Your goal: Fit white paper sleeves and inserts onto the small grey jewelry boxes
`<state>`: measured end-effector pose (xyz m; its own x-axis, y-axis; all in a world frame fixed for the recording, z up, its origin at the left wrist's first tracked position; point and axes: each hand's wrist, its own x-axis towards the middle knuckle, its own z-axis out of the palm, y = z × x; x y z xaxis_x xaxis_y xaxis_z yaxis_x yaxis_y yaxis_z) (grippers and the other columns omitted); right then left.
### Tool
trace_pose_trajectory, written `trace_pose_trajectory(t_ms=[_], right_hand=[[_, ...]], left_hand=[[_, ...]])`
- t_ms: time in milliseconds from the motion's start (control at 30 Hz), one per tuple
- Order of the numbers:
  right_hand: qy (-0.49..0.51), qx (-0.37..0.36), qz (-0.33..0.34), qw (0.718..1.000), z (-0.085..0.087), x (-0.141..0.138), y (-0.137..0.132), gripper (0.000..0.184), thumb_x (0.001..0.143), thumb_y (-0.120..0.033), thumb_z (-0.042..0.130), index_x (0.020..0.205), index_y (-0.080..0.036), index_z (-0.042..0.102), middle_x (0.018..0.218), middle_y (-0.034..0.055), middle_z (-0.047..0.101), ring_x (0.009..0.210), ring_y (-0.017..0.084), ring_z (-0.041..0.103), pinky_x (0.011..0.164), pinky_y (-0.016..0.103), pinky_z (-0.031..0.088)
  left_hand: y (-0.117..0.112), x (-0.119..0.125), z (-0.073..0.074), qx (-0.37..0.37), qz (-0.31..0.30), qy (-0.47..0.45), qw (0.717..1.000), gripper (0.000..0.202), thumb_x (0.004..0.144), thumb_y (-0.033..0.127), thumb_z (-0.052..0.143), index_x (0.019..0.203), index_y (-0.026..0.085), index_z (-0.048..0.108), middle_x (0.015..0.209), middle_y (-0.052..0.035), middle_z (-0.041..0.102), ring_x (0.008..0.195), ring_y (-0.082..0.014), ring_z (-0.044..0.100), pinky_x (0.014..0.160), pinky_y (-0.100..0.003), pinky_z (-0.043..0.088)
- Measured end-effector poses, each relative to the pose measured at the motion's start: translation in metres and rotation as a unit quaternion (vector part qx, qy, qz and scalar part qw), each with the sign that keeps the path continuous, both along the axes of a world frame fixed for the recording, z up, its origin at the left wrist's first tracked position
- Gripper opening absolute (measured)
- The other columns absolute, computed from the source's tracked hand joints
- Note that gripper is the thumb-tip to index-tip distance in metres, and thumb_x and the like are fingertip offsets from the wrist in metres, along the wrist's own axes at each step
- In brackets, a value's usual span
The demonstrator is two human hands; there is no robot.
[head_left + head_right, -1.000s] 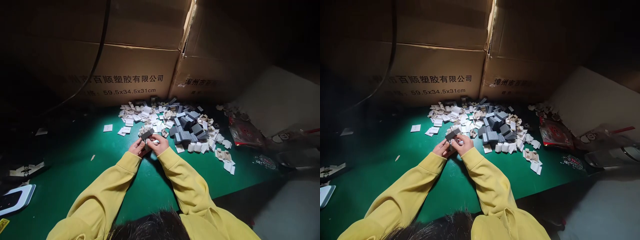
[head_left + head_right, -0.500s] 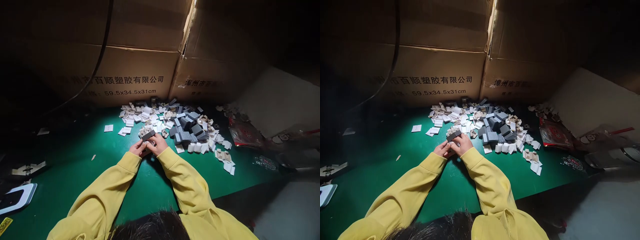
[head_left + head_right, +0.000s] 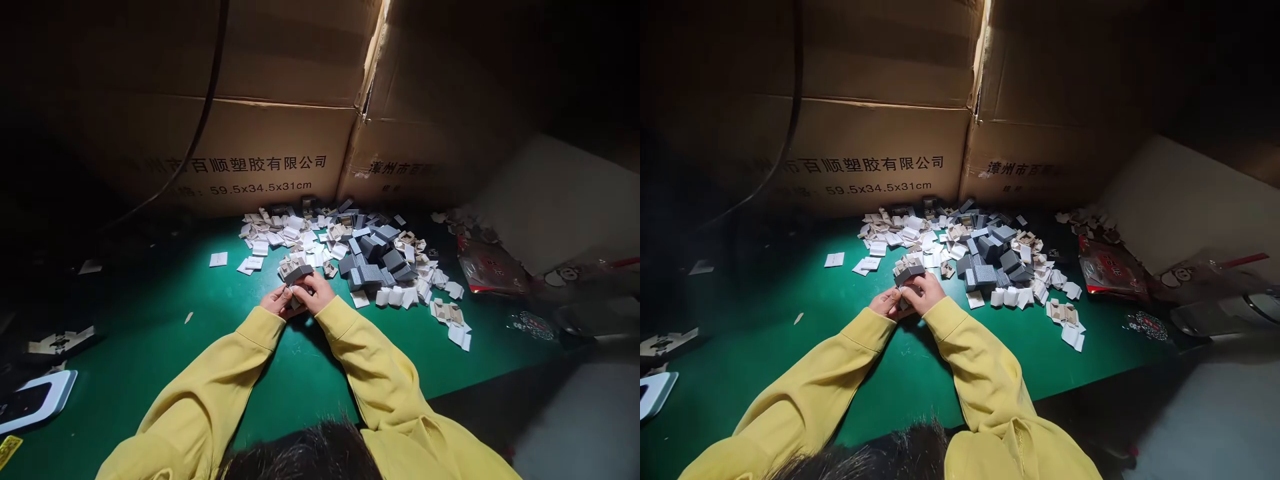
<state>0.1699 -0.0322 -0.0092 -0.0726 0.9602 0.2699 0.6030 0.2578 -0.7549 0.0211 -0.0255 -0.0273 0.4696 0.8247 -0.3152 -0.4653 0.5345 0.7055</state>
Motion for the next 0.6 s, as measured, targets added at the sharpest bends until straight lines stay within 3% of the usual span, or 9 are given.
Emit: trace_pose_trajectory(t_ms=[167,300,500,600], right_hand=[[-0.127,0.054,-0.035,0.990,0.006,0.002,-0.007,0.030,0.094,-0.045,0.053,0.107,-0.026,0.073,0.094,0.0056,0.065,0.090,0.019,0.060,0.075,0.029,0.050],[-0.213,0.109,-0.013,0.971,0.013,0.007,-0.009,0.035,0.091,-0.049,0.058,0.110,-0.023,0.072,0.109,0.0097,0.065,0.101,0.024,0.055,0.082,0.032,0.048],[-0.153,0.103,0.062,0.981,0.007,0.011,0.001,0.062,0.066,-0.049,0.084,0.113,-0.013,0.067,0.110,0.0132,0.065,0.103,0.026,0.054,0.093,0.038,0.049],[-0.106,0.079,0.075,0.988,0.002,0.011,0.004,0.060,0.065,-0.047,0.085,0.112,-0.017,0.065,0.104,0.0092,0.066,0.098,0.024,0.055,0.090,0.039,0.049]], left_hand=[[0.001,0.002,0.006,-0.014,0.026,0.002,1.000,0.042,0.073,0.047,0.078,0.102,0.017,0.069,0.097,-0.0089,0.075,0.092,-0.0229,0.072,0.076,-0.031,0.061],[-0.002,0.003,0.011,-0.027,0.032,0.001,0.999,0.039,0.077,0.045,0.075,0.101,0.017,0.069,0.095,-0.0082,0.075,0.085,-0.0199,0.072,0.068,-0.026,0.061],[-0.001,0.005,0.016,-0.024,0.026,-0.005,0.999,0.040,0.080,0.040,0.073,0.107,0.012,0.064,0.100,-0.0122,0.074,0.098,-0.0247,0.070,0.077,-0.028,0.059],[0.000,0.004,0.014,-0.021,0.016,-0.006,1.000,0.039,0.082,0.038,0.072,0.107,0.010,0.062,0.095,-0.0125,0.074,0.095,-0.0247,0.071,0.075,-0.028,0.060]])
